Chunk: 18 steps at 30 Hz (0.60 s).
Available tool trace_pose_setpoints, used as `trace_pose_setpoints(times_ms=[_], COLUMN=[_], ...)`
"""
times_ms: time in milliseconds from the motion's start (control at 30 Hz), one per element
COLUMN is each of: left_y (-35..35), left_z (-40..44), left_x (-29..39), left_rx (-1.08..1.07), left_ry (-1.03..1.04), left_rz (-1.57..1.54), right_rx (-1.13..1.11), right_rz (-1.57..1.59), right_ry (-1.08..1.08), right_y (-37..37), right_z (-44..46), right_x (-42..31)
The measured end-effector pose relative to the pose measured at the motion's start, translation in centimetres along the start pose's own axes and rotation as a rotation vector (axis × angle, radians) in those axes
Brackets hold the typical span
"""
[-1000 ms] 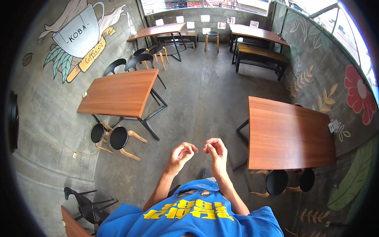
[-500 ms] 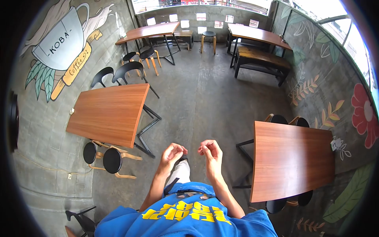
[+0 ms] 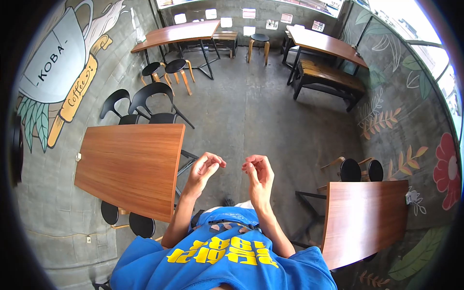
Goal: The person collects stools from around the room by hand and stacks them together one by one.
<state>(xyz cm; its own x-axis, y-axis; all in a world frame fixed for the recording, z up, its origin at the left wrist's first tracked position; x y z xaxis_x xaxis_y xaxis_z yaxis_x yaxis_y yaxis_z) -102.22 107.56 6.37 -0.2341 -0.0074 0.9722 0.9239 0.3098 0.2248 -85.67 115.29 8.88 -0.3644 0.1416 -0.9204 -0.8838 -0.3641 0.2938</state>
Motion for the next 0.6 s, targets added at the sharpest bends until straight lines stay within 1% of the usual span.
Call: trace_pose_setpoints(times_ms=[133,333,400,600], left_y=[-3.6,-7.6,-9.1,-13.3], left_z=[3.8,9.0,11.1,20.9], left_x=[1.4,1.6,1.1,1.4], left_rx=[0.037,0.075,0.095,0.11], left_ry=[0.018,0.005,-0.028,-0.013], left_rz=[-0.05,-0.103,-0.085,-0.092], right_rx=[-0.016,-0.078,-0.105,-0.144], right_rz=[-0.012,-0.01,-0.01,-0.017], right_ry=[0.035,0.144,0.168,0.195], right_y=[3.6,8.1,9.5,13.0], right_z=[4.1,10.0,12.3,21.8], right_x=[3.3,9.4,11.3,16.6])
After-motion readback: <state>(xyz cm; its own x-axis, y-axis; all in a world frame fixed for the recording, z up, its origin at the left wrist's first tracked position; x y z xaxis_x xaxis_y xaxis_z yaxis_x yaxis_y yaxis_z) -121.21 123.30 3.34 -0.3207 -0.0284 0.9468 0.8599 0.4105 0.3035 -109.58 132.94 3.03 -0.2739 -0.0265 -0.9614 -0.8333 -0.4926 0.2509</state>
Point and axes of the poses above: each hand's wrist, its own z-axis towards the middle knuckle, its own y-axis out of the palm, x = y × z, the point moved 9 cm from there along z, towards the middle knuckle, and after that the axes turned 8 degrees about -y, right-handed, at the moved point
